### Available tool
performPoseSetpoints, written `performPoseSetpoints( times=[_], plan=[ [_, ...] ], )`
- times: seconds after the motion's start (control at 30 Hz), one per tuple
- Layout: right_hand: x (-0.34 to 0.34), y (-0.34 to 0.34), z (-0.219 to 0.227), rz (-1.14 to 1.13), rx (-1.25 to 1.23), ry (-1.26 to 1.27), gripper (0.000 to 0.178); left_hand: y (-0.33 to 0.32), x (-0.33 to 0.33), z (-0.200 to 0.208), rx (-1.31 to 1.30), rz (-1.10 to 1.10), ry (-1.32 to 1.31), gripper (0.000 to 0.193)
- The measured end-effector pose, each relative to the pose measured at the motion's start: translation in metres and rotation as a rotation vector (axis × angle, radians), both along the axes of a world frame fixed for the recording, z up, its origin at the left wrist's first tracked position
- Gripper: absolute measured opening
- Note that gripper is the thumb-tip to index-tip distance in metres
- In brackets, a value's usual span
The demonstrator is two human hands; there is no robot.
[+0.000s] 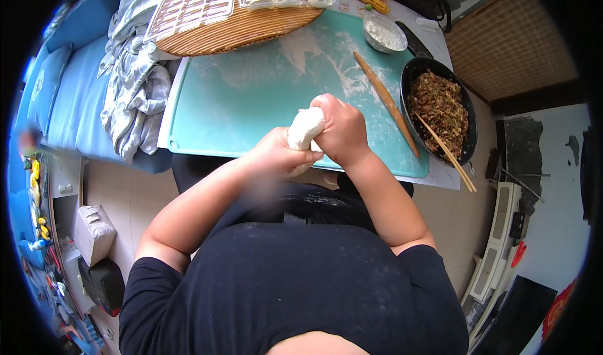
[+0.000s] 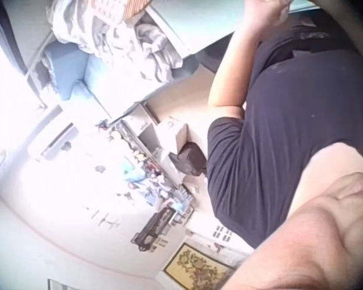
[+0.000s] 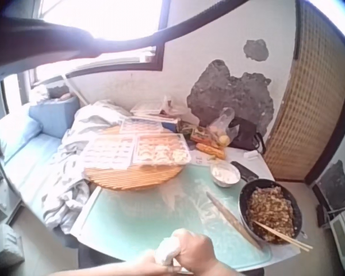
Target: The person folds a dumpling wrapper around a filling and places it on a tray. They then retrieve a large piece of dough from a bowl, knead it on a floured cutting board, and roll it into a long, thin log using their hands.
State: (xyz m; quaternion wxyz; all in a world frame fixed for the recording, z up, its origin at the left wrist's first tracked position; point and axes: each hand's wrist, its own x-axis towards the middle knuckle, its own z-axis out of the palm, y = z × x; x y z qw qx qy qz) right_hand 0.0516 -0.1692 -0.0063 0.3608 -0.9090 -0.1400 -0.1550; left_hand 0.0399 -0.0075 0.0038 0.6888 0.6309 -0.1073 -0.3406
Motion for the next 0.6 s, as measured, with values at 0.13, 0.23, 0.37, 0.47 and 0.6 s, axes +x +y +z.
performPoseSetpoints(
  times=[0.13, 0.23, 0.37, 0.47, 0.6],
  plan=[
    [0.01, -0.006, -0.017, -0.081, 0.056, -0.183, 0.024, 0.006, 0.001, -0.003, -0.381, 0.045, 0.174, 0.038],
    [0.011, -0.012, -0.034, -0.036, 0.509, 0.297, 0.025, 0.014, 0.01, -0.014, -0.52, -0.052, 0.128, 0.046],
    [0.004, -0.011, -0.01, 0.079, 0.877, 0.514, 0.019, 0.017, 0.007, -0.027, -0.522, -0.147, 0.291, 0.072],
    [0.001, -0.004, -0.003, -0.025, 0.398, 0.288, 0.022, 0.013, 0.012, -0.017, -0.5, -0.049, 0.169, 0.078],
    [0.0, -0.003, 0.011, 0.048, -0.194, 0.08, 0.021, 0.009, 0.006, -0.011, 0.038, -0.055, -0.156, 0.04]
  ],
)
